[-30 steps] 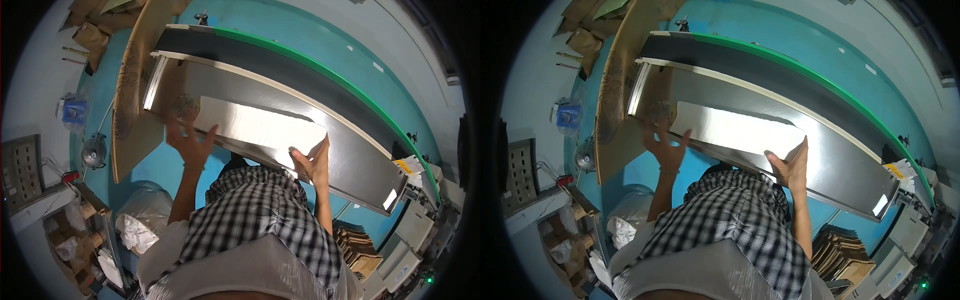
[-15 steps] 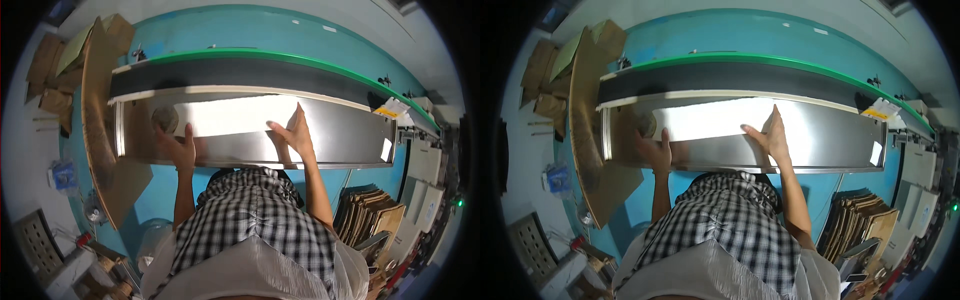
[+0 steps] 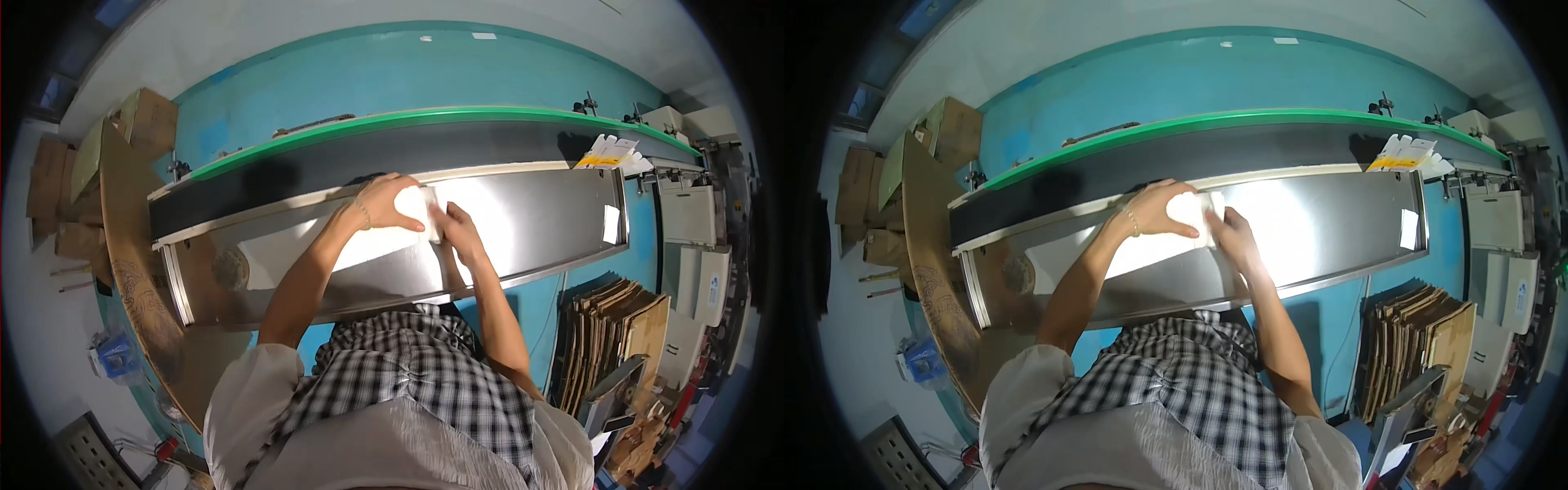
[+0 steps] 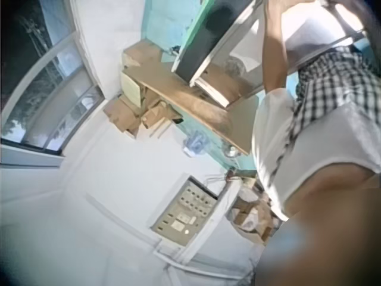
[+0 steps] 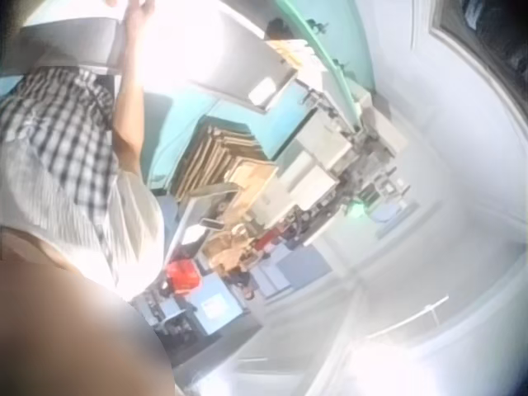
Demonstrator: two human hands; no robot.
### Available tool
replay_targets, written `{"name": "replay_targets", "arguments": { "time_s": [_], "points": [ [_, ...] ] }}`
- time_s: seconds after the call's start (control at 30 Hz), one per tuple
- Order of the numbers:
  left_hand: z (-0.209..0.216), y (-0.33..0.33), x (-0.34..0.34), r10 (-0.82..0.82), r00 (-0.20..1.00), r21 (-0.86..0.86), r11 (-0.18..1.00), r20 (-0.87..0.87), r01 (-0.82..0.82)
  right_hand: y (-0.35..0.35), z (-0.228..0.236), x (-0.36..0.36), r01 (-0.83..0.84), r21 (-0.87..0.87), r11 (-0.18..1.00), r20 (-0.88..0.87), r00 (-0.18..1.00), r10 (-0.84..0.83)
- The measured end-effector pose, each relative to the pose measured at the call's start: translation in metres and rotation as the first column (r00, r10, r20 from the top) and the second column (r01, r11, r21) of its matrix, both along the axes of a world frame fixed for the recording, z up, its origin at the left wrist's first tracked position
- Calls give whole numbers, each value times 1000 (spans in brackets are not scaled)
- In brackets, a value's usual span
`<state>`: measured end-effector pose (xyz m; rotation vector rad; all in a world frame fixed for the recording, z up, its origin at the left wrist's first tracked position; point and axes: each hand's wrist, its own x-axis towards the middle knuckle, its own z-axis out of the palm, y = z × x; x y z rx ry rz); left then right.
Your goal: Sorting and placing stacks of tissues onto a conveyor belt from a processing machine.
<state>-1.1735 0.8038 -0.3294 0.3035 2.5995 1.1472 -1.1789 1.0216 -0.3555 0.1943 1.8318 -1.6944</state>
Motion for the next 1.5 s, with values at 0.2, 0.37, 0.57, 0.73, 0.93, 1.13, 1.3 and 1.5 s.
{"name": "replay_targets", "arguments": {
  "time_s": [0.2,0.37,0.57,0.73,0.93,1.13,1.3,1.5],
  "points": [
    [17,0,0,49,996,72,996,75,-55,3,-9,-65,309,-261,915,83,951,-298],
    [10,-15,14,35,999,137,990,28,-39,-25,15,-4,-202,188,961,-157,960,233],
    [19,-24,17,55,989,143,987,137,-74,-23,4,1,73,-165,984,161,986,-46],
    [12,-26,23,63,994,140,987,93,-76,-3,-11,-29,-209,209,955,-223,941,255],
    [6,-28,26,37,995,109,993,95,-47,-33,-26,-21,-99,64,993,-387,915,116],
    [-3,-48,27,30,999,118,993,-40,-25,-58,39,3,-156,81,985,-21,987,158],
    [0,-55,14,14,999,90,996,48,-18,-50,12,-20,-194,-49,980,59,979,197],
    [2,-77,23,103,995,12,995,13,-103,-52,6,-19,-278,116,954,-40,958,284]
  ]
}}
